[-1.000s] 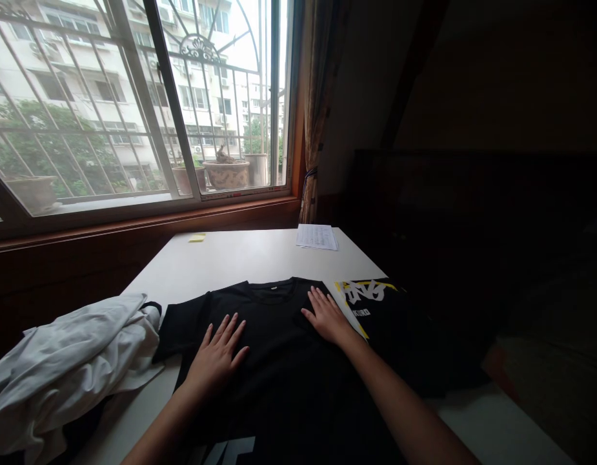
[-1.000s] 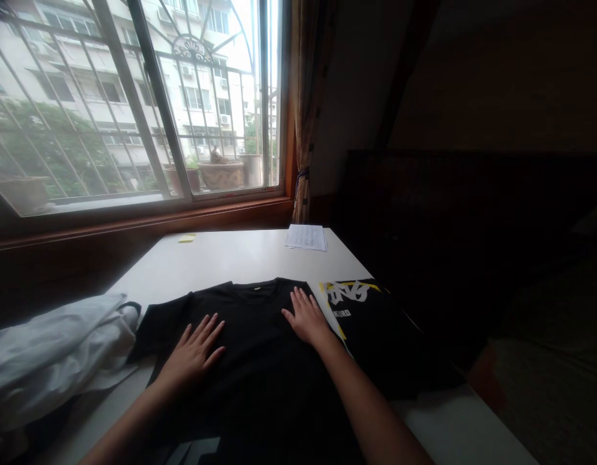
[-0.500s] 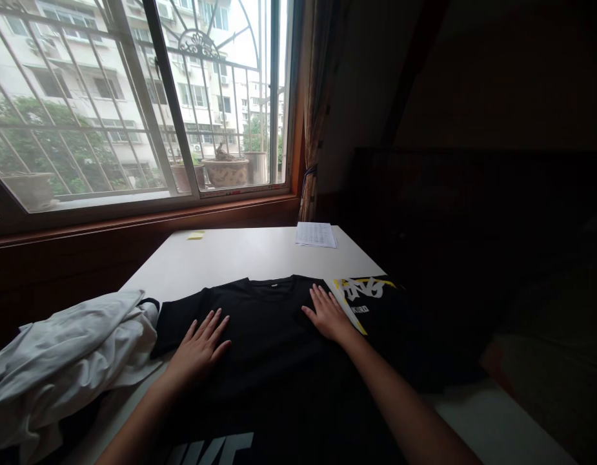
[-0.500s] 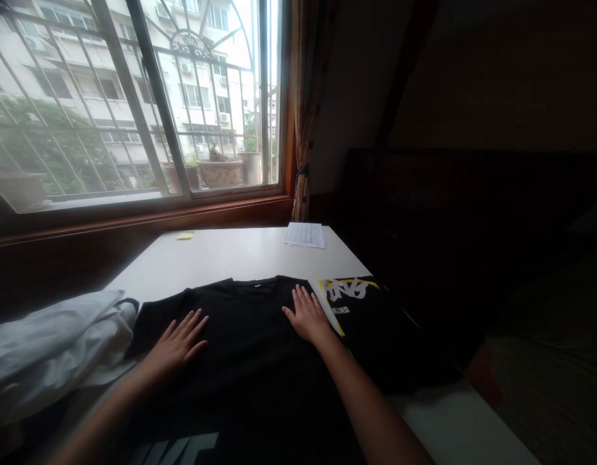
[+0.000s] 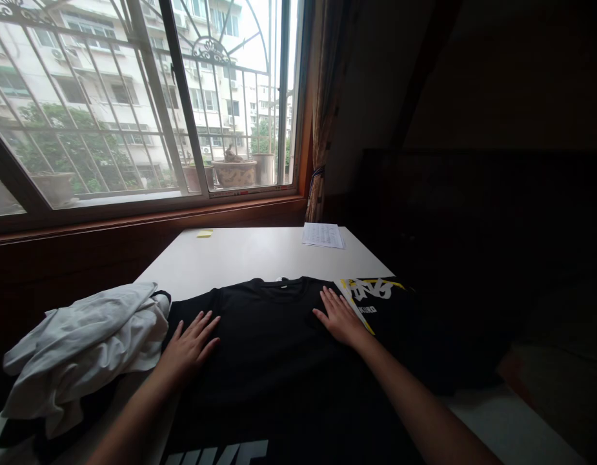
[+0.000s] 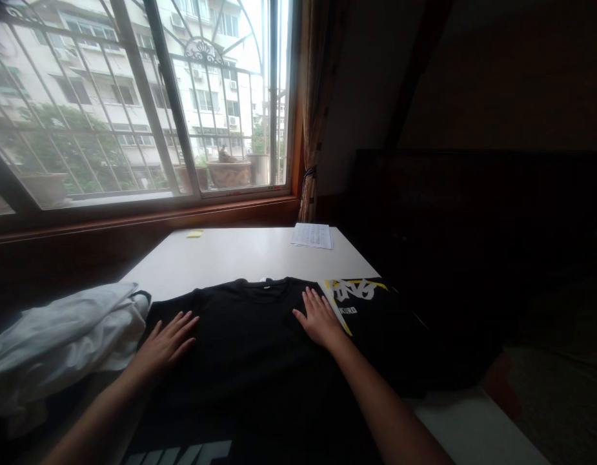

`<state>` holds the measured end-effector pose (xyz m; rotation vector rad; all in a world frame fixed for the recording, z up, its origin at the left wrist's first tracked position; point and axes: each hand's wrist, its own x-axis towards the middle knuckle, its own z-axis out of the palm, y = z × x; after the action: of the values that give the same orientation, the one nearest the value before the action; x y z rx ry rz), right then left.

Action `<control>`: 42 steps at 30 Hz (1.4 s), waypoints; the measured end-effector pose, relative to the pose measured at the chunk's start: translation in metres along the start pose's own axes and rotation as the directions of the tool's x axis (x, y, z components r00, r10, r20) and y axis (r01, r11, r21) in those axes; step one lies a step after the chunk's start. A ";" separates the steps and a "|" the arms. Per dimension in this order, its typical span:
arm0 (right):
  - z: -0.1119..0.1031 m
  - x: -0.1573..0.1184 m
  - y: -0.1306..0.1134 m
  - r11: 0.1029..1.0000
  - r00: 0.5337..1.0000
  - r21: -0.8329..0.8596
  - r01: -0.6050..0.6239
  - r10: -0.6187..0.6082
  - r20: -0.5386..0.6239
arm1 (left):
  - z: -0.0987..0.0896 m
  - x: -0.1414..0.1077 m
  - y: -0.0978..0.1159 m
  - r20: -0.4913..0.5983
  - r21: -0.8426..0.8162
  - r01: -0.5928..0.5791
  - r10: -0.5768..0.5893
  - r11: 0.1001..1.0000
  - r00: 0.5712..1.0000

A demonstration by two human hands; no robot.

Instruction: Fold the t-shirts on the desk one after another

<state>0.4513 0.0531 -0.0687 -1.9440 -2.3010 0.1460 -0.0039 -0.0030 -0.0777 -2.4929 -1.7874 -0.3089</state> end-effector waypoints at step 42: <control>0.003 0.003 0.005 1.000 1.000 -0.009 0.000 0.000 -0.003 | -0.050 0.002 0.029 -0.423 -0.172 -0.453 0.349 0.875 0.836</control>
<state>0.4548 0.0570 -0.0721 -1.9467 -2.3041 0.1338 0.0177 -0.0193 -0.0261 -2.6566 -1.0945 -0.9811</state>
